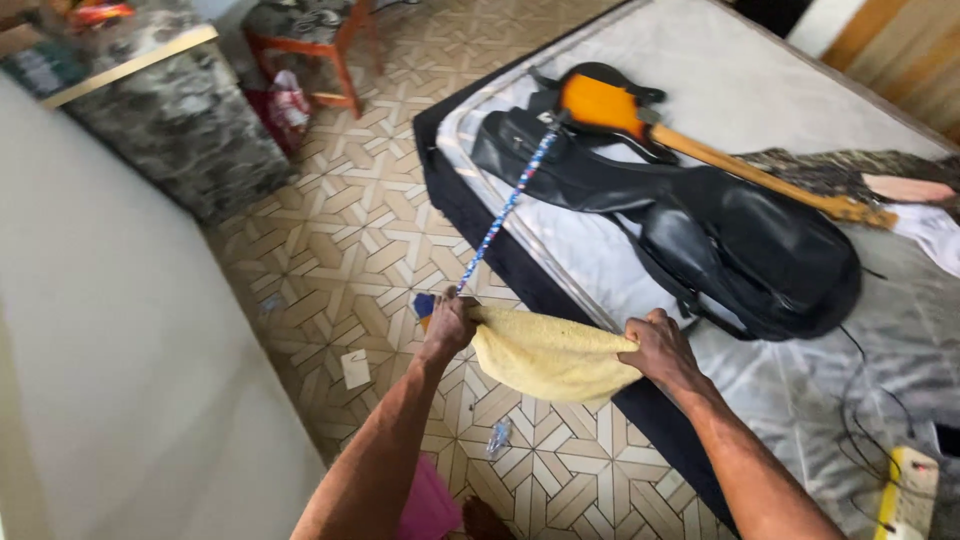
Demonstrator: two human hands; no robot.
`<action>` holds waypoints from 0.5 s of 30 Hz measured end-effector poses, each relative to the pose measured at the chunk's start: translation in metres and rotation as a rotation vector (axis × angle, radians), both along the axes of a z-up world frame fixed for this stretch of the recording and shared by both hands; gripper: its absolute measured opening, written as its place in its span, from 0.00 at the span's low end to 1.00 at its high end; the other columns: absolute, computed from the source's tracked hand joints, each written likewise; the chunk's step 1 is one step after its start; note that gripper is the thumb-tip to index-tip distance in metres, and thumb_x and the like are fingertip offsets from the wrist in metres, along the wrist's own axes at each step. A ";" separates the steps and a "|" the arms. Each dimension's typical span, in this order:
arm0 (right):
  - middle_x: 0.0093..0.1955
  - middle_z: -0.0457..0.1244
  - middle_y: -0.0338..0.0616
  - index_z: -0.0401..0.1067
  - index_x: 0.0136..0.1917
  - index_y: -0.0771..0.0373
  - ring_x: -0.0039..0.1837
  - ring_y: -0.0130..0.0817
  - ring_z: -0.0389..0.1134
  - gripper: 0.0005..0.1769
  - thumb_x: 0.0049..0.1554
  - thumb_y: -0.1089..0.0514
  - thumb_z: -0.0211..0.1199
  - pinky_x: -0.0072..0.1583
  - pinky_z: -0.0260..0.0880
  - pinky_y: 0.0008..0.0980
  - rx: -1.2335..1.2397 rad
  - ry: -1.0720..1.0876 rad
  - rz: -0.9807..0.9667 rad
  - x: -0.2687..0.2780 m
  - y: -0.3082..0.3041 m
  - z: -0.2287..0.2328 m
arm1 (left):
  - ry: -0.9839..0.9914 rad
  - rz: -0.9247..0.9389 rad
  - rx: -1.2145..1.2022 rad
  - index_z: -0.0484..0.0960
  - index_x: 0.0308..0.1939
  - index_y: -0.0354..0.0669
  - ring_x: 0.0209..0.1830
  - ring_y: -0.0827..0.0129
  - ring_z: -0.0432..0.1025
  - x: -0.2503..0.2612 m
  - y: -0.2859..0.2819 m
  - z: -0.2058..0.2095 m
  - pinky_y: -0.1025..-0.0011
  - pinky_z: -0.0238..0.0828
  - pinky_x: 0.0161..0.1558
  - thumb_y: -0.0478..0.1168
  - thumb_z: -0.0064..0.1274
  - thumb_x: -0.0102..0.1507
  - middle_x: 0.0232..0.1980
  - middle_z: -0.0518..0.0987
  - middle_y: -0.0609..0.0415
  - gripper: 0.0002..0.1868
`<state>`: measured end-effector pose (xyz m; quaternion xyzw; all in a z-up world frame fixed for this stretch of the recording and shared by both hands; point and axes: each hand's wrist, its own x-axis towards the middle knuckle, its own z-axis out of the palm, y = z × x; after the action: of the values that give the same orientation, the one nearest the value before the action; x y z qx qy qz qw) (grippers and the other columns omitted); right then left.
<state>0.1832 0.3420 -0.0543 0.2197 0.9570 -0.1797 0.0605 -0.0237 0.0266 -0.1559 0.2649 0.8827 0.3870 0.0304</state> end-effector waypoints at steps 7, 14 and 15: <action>0.33 0.56 0.48 0.62 0.38 0.64 0.38 0.40 0.59 0.16 0.45 0.60 0.70 0.45 0.65 0.41 -0.301 0.001 0.073 0.087 0.047 -0.041 | -0.066 -0.196 -0.139 0.86 0.45 0.46 0.49 0.43 0.78 0.044 0.054 0.001 0.52 0.74 0.51 0.37 0.56 0.58 0.46 0.84 0.41 0.12; 0.31 0.49 0.46 0.55 0.36 0.66 0.37 0.34 0.51 0.21 0.44 0.61 0.69 0.41 0.60 0.38 -0.364 0.038 0.039 0.174 0.067 -0.065 | -0.113 -0.288 -0.215 0.87 0.44 0.45 0.48 0.45 0.78 0.108 0.091 -0.009 0.54 0.76 0.50 0.35 0.55 0.55 0.45 0.84 0.42 0.14; 0.31 0.48 0.45 0.54 0.36 0.65 0.37 0.33 0.51 0.22 0.44 0.61 0.70 0.40 0.59 0.37 -0.371 0.061 0.053 0.185 0.067 -0.069 | -0.135 -0.297 -0.234 0.87 0.44 0.45 0.48 0.46 0.78 0.115 0.094 -0.014 0.55 0.76 0.51 0.35 0.54 0.55 0.45 0.85 0.43 0.14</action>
<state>0.3683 0.4090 -0.1236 0.1740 0.9142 -0.3580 0.0757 0.0916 0.1209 -0.1697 0.3603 0.8689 0.2898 0.1766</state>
